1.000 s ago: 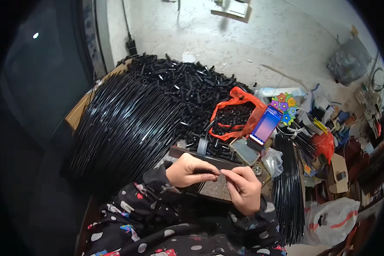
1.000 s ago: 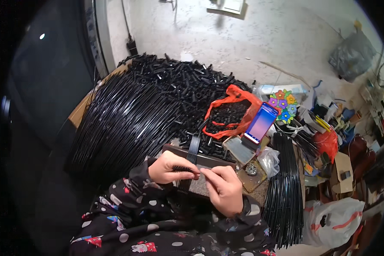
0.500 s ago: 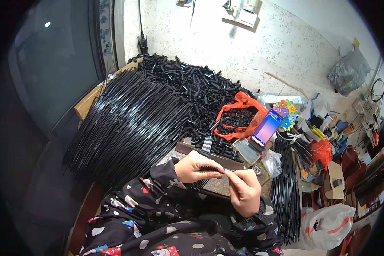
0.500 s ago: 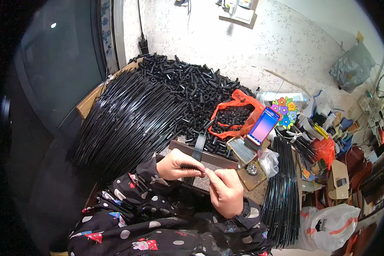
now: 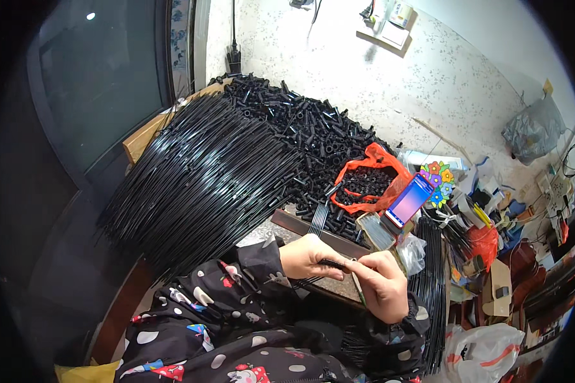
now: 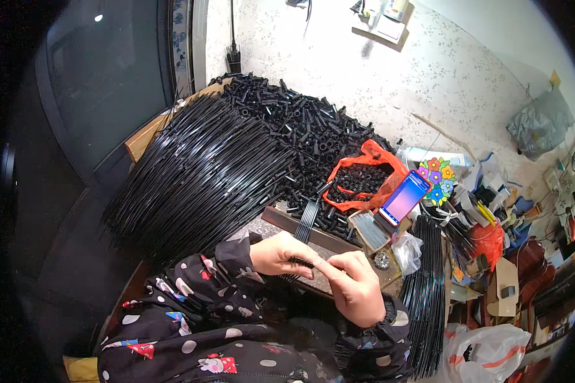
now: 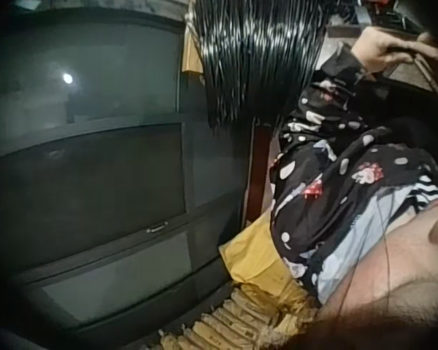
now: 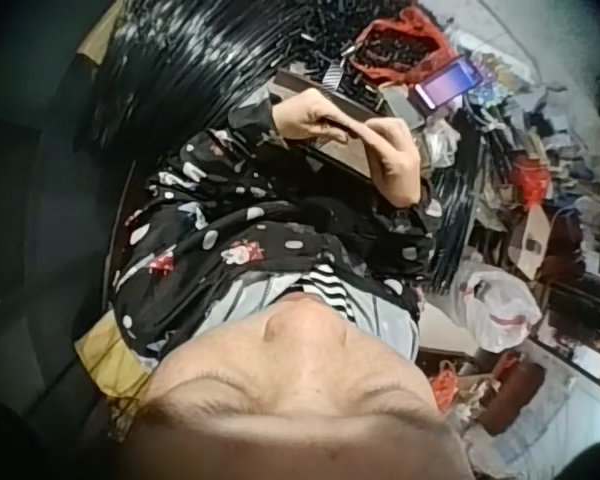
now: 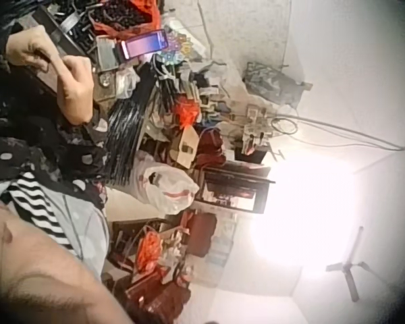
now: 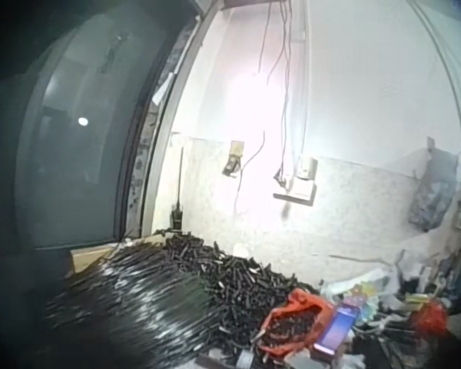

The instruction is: Cutting, organizing, and bundling black wire harnesses at a workbench.

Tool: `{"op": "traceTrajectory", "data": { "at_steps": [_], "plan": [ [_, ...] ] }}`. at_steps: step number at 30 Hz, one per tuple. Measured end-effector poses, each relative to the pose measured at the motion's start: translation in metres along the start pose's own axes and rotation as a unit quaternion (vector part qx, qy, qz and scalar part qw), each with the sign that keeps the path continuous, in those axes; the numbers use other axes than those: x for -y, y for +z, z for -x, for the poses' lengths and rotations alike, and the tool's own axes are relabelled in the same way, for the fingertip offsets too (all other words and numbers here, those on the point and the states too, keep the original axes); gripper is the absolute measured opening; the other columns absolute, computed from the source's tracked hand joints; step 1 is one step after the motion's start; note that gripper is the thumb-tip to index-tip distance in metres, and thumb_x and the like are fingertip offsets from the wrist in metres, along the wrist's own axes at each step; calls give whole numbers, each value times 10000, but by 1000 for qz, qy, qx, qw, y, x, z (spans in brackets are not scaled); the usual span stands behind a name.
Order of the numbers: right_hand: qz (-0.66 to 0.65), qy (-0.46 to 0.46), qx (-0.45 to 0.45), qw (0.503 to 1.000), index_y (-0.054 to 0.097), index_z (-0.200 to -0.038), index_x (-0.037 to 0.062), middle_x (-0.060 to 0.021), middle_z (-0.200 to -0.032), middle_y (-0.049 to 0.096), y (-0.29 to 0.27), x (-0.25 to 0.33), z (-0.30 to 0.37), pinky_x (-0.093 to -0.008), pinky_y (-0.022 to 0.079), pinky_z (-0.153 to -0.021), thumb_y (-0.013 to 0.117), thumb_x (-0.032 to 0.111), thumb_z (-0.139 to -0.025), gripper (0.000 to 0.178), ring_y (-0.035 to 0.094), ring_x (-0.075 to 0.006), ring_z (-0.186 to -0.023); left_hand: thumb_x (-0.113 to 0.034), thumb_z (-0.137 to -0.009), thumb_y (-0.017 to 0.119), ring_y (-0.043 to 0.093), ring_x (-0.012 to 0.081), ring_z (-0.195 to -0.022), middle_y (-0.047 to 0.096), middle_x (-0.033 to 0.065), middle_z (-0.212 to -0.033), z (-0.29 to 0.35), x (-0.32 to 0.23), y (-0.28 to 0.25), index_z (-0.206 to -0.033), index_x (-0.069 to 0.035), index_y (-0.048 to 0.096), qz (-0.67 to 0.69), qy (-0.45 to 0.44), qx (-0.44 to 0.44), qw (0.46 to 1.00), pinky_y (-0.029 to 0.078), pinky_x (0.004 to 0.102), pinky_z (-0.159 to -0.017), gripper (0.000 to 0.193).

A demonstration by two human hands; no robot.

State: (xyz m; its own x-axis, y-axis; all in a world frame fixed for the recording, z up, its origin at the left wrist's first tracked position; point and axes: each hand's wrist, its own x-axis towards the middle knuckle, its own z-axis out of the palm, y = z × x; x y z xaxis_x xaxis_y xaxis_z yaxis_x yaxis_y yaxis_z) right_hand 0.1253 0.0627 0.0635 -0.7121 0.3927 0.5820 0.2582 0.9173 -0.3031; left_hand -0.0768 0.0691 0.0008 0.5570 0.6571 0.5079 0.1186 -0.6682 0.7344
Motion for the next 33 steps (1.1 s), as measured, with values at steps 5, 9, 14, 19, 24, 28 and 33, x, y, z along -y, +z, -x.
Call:
{"op": "traceTrajectory", "data": {
  "at_steps": [5,9,14,19,24,28,33],
  "plan": [
    [-101,10,8,995,598,-1039,37,-88,-860,545,5,-1,-6,-319,450,-678,608,-67,-707,349,538,-244,-806,-216,-791,652,642,215,-740,651,116,-830,2,2,3,-970,-52,628,1,-10,13,1000,480,272,-651,244],
    [-58,35,29,997,556,-1112,42,-121,-980,539,16,9,-15,-309,447,-752,604,-83,-701,432,540,-262,-873,-195,-786,656,638,231,-727,645,132,-855,5,5,15,-931,-32,615,90,-83,-23,992,472,268,-640,223],
    [-84,83,50,992,595,-1017,48,-115,-912,575,14,10,-16,-331,460,-752,570,-104,-697,355,567,-277,-870,-567,-717,566,54,451,-1305,20,230,-1433,58,70,46,-1348,-139,290,-373,-232,103,892,148,710,-905,811],
    [-373,6,332,866,502,-1133,22,-189,-977,585,21,31,-12,-372,472,-792,558,81,-802,341,579,-324,-906,-504,-599,678,176,354,-1311,193,223,-1403,58,75,53,-1329,-15,273,-458,-130,139,868,226,633,-938,968],
    [-318,200,113,920,638,-871,-6,-134,-760,643,61,-69,-24,-284,477,-631,531,150,-834,192,612,-188,-657,-518,-593,665,216,363,-1294,250,243,-1370,73,72,53,-1303,19,314,-414,-126,119,893,223,561,-986,957],
    [201,337,-28,919,667,-805,46,-107,-754,617,65,-211,44,-327,463,-641,586,158,-770,143,584,-250,-683,-557,-582,655,234,334,-1298,248,220,-1386,83,56,56,-1312,12,307,-415,-112,155,890,199,530,-1008,989],
    [266,278,23,923,664,-758,67,-81,-773,552,83,-241,77,-350,436,-721,629,142,-713,94,514,-264,-815,-626,-596,598,241,289,-1303,260,184,-1394,100,64,51,-1308,13,315,-418,-100,125,894,169,514,-1019,997]
  ]
}}
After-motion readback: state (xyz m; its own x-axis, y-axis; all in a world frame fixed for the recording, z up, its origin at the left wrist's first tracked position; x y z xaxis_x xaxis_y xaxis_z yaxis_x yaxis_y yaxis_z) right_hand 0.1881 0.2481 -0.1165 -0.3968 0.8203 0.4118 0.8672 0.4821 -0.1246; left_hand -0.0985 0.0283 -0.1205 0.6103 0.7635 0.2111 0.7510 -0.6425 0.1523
